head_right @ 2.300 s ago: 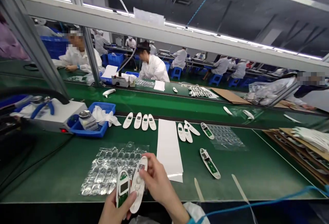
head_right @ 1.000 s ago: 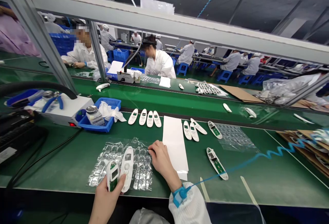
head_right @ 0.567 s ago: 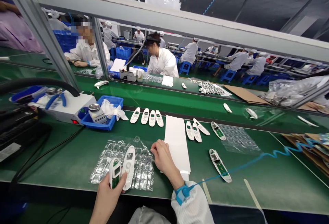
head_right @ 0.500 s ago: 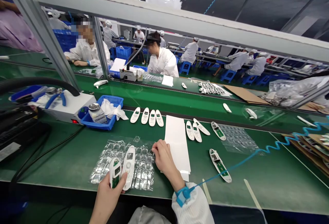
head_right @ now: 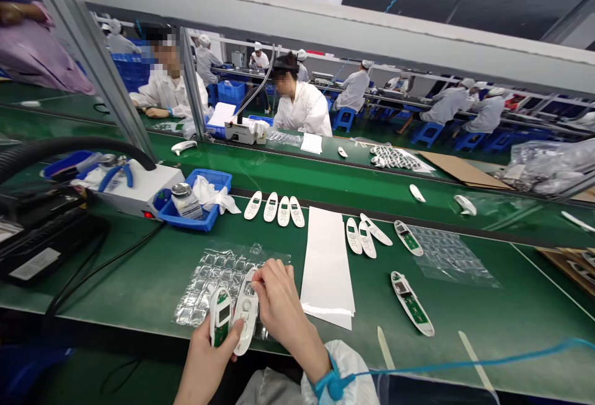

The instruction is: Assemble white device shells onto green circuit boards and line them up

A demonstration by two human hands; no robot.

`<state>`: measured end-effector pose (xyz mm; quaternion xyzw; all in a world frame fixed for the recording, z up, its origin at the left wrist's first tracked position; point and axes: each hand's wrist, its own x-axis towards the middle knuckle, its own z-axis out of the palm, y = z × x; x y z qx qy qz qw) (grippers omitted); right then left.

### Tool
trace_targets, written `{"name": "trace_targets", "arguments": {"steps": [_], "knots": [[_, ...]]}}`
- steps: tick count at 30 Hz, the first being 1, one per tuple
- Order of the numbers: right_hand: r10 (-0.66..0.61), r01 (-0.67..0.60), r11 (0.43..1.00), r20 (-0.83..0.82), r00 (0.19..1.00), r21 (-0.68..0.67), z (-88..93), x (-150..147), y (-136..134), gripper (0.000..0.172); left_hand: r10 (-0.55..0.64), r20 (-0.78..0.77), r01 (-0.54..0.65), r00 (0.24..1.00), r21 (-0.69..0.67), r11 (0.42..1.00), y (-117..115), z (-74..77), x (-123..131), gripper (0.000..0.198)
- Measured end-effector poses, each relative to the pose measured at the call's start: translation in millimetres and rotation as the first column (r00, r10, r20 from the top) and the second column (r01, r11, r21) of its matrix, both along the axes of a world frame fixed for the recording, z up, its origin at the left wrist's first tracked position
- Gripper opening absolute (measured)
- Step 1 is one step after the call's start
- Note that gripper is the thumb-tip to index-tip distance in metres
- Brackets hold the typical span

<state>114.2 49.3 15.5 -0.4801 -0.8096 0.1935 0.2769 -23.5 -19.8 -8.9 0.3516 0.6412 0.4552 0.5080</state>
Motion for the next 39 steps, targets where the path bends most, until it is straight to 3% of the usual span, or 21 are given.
{"name": "trace_targets", "arguments": {"steps": [16,26,32,36,39], "knots": [[-0.025,0.007,0.99,0.119,0.993,0.144,-5.1,-8,-5,0.02,0.003,0.031,-0.002,1.0,-0.011,1.0,-4,0.2,-2,0.04],[-0.015,0.001,0.994,0.132,0.991,0.107,-2.1,-10,-8,0.019,0.057,0.027,-0.058,0.998,0.04,0.998,-8,-3.4,-2,0.036],[-0.011,0.001,0.993,0.081,0.997,0.12,-3.9,-12,-9,0.018,0.028,0.027,-0.029,0.999,0.037,0.999,-10,-2.3,-4,0.035],[-0.012,0.014,0.999,-0.056,0.998,0.05,-4.9,-12,-14,0.013,0.018,0.026,-0.018,0.999,0.023,1.0,-12,-1.0,-7,0.035],[-0.082,0.052,0.988,-0.211,0.974,-0.146,-7.1,-15,-20,0.011,0.034,0.023,-0.034,0.999,0.026,0.999,-17,1.3,-11,0.034]]}}
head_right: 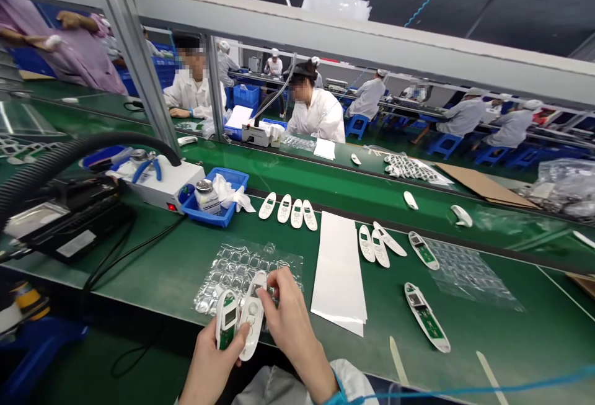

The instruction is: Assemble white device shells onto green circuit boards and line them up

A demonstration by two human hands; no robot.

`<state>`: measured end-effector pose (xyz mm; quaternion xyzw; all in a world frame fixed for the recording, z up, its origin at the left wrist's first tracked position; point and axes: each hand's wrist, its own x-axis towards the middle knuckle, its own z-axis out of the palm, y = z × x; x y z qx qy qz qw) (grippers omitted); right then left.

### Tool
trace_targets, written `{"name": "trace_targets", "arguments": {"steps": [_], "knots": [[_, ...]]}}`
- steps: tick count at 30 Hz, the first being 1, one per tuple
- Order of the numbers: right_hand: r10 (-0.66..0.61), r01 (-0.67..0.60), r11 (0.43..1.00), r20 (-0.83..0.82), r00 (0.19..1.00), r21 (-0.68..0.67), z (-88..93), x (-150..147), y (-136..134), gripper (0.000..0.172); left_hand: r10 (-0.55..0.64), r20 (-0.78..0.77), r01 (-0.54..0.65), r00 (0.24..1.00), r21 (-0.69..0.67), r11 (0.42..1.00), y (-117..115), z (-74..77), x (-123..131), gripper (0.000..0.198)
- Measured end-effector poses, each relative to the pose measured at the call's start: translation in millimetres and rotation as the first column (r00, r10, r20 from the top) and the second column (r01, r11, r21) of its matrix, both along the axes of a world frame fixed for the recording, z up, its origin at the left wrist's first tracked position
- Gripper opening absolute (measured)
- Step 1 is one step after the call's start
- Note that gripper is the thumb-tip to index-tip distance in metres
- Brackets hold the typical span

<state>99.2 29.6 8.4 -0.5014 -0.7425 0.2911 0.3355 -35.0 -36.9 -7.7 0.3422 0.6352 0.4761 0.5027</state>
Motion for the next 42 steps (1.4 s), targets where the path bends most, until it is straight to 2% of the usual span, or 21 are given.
{"name": "trace_targets", "arguments": {"steps": [3,6,8,10,13,14,16,19,22,24,26,28,32,35,38,42], "knots": [[-0.011,-0.006,0.985,-0.099,0.995,-0.173,-1.7,-8,-5,0.017,0.023,-0.008,-0.022,1.0,0.023,0.999,-8,2.3,-8,0.032],[-0.007,-0.033,0.977,-0.189,0.982,-0.211,-3.9,-23,-11,0.017,0.067,-0.006,-0.067,0.998,0.03,0.997,-17,3.7,-19,0.031],[-0.045,-0.042,0.965,-0.321,0.946,-0.259,-7.5,-39,-19,0.018,0.119,0.002,-0.119,0.993,0.019,0.993,-24,3.2,-27,0.031],[-0.076,-0.115,0.926,-0.477,0.876,-0.359,-13.5,-59,-29,0.024,0.18,0.013,-0.181,0.984,0.018,0.983,-32,-0.1,-36,0.032],[-0.061,-0.348,0.779,-0.614,0.787,-0.522,-26.8,-93,-43,0.036,0.283,0.052,-0.286,0.958,0.049,0.957,-44,-13.2,-53,0.041],[-0.054,-0.4,0.729,-0.63,0.775,-0.555,-32.2,-105,-46,0.039,0.322,0.075,-0.326,0.944,0.053,0.944,-47,-19.5,-61,0.048],[-0.048,-0.443,0.675,-0.635,0.771,-0.59,-43.5,-133,-48,0.045,0.415,0.145,-0.426,0.898,0.052,0.903,-55,-33.6,-83,0.061],[-0.009,-0.525,0.605,-0.664,0.748,-0.599,-57.5,-190,-46,0.054,0.576,0.328,-0.614,0.749,0.019,0.789,-66,-50.6,-133,0.064],[0.029,-0.661,0.428,-0.722,0.692,-0.616,-64.2,-262,-54,0.066,0.686,0.448,-0.757,0.574,-0.03,0.653,-80,-56.2,-191,0.066],[0.008,-0.692,0.314,-0.727,0.687,-0.65,-66.7,-304,-65,0.068,0.723,0.473,-0.804,0.504,-0.049,0.592,-87,-55.3,-222,0.061],[-0.031,-0.683,0.247,-0.71,0.704,-0.688,-70.7,-330,-73,0.067,0.752,0.479,-0.835,0.452,-0.07,0.546,-89,-54.4,-241,0.057],[-0.067,-0.659,0.254,-0.692,0.719,-0.708,-77.1,-336,-76,0.063,0.765,0.476,-0.842,0.433,-0.09,0.532,-84,-55.7,-245,0.057],[-0.123,-0.592,0.354,-0.664,0.738,-0.724,-89.1,-313,-66,0.062,0.722,0.487,-0.785,0.491,-0.112,0.61,-65,-62.7,-227,0.06],[-0.127,-0.59,0.387,-0.675,0.727,-0.708,-88.7,-303,-62,0.063,0.701,0.494,-0.762,0.515,-0.111,0.638,-57,-65.1,-220,0.06],[-0.106,-0.595,0.387,-0.675,0.73,-0.704,-81.2,-317,-67,0.063,0.729,0.471,-0.791,0.496,-0.102,0.604,-63,-63.1,-231,0.061],[-0.086,-0.624,0.351,-0.687,0.721,-0.699,-68.3,-344,-81,0.057,0.768,0.44,-0.837,0.465,-0.064,0.544,-79,-55.7,-253,0.06]]}}
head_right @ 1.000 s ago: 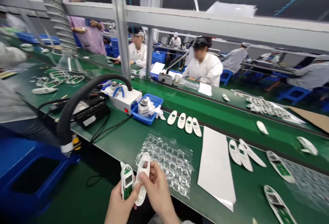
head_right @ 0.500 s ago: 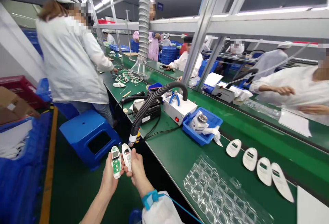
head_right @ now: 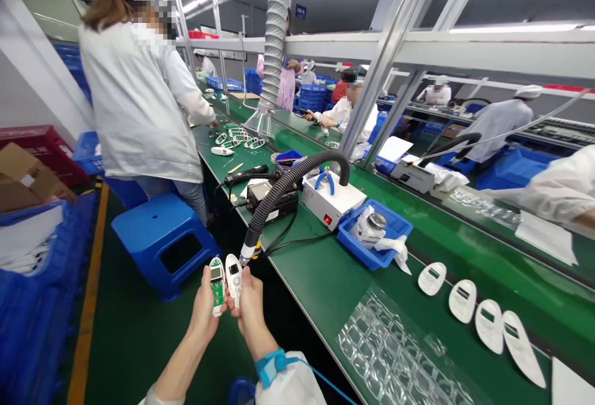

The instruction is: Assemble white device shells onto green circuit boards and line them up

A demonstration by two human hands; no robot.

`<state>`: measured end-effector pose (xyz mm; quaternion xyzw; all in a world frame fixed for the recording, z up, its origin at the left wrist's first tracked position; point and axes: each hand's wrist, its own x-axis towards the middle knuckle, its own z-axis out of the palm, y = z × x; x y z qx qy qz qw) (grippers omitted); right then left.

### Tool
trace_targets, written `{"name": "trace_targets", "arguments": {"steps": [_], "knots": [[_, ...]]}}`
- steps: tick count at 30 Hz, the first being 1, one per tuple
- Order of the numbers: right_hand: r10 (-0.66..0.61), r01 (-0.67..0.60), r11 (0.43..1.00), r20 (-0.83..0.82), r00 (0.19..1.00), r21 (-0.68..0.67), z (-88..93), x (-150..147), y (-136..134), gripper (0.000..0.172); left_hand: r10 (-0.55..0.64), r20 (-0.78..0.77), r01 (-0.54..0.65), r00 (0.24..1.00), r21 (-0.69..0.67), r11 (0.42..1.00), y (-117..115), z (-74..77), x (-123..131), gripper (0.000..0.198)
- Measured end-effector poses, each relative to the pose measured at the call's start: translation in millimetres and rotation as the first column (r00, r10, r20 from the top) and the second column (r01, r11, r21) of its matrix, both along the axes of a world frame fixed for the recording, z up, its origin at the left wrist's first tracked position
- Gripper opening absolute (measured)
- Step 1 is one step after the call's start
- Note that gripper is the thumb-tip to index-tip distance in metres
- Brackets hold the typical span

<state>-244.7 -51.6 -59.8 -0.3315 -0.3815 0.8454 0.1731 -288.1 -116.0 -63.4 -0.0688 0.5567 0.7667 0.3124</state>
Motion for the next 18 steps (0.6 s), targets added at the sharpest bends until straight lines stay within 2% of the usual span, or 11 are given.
{"name": "trace_targets", "arguments": {"steps": [2,5,8,12,15,18], "knots": [[0.001,-0.001,1.0,-0.021,1.0,-0.004,3.6,-3,-3,0.056,0.0,-0.009,0.0,1.0,0.009,1.0,-3,4.3,-3,0.06],[-0.018,0.017,1.0,-0.02,1.0,-0.012,3.3,14,-1,0.058,-0.061,0.009,0.061,0.998,0.031,0.998,-2,8.8,10,0.06],[-0.046,0.044,0.998,-0.044,0.998,-0.052,1.4,50,4,0.059,-0.157,0.067,0.153,0.985,0.062,0.986,1,10.6,37,0.06],[-0.129,0.107,0.975,-0.105,0.986,-0.192,9.5,104,5,0.052,-0.219,0.171,0.212,0.961,0.058,0.975,-5,13.3,71,0.063],[-0.178,0.128,0.951,-0.163,0.97,-0.281,21.6,136,1,0.05,-0.266,0.207,0.259,0.941,0.062,0.964,-11,20.6,86,0.062],[-0.222,0.145,0.939,-0.228,0.948,-0.312,29.2,158,-1,0.051,-0.325,0.172,0.314,0.93,0.087,0.945,-11,32.1,94,0.062]]}}
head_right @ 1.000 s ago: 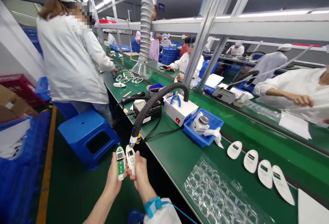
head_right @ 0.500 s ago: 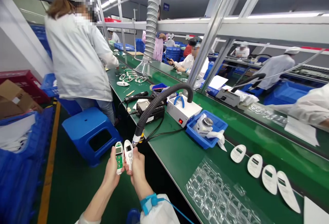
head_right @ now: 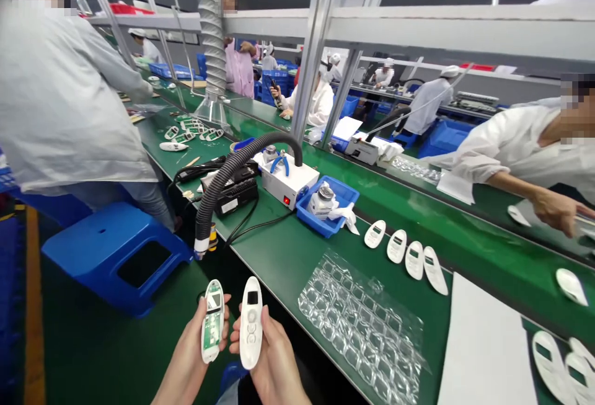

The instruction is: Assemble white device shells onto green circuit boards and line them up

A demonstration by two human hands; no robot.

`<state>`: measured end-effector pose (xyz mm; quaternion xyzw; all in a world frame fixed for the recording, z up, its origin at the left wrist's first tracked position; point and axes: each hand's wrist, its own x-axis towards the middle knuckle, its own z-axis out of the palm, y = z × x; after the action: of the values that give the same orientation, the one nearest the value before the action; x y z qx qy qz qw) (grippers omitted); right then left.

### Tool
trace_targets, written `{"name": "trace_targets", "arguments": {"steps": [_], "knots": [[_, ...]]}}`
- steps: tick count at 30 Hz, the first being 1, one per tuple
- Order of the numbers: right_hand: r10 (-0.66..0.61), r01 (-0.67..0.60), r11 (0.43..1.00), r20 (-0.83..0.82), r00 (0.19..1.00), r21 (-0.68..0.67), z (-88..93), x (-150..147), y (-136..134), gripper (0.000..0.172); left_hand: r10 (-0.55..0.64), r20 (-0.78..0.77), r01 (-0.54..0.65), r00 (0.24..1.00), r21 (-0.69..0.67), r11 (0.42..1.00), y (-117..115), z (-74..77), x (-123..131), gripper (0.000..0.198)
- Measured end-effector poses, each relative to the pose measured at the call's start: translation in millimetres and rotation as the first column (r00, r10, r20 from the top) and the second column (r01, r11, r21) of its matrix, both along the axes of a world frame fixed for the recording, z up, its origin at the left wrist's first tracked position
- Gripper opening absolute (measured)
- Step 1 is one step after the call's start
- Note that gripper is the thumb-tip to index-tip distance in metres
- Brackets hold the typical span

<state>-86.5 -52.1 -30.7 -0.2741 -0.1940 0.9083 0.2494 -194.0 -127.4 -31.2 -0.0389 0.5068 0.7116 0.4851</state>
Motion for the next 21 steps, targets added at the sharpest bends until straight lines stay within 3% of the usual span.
{"name": "trace_targets", "arguments": {"steps": [4,9,12,16,21], "knots": [[-0.03,0.029,0.999,-0.039,0.999,-0.028,-2.4,17,-1,0.049,-0.054,-0.017,0.054,0.998,0.0,0.999,5,13.8,8,0.059],[-0.079,0.079,0.997,-0.003,0.997,-0.016,-4.6,29,1,0.045,-0.066,-0.028,0.065,0.997,-0.036,0.997,12,19.4,19,0.064],[-0.046,0.038,0.983,0.037,0.998,0.18,5.4,37,4,0.044,-0.09,-0.09,0.086,0.992,-0.051,0.995,17,22.1,28,0.063],[-0.032,-0.046,0.866,0.148,0.988,0.498,20.3,49,7,0.044,-0.207,-0.243,0.216,0.948,0.009,0.976,24,28.7,43,0.054],[-0.109,-0.014,0.832,0.188,0.976,0.555,20.7,56,5,0.045,-0.276,-0.321,0.304,0.906,0.038,0.952,33,25.9,59,0.046]]}}
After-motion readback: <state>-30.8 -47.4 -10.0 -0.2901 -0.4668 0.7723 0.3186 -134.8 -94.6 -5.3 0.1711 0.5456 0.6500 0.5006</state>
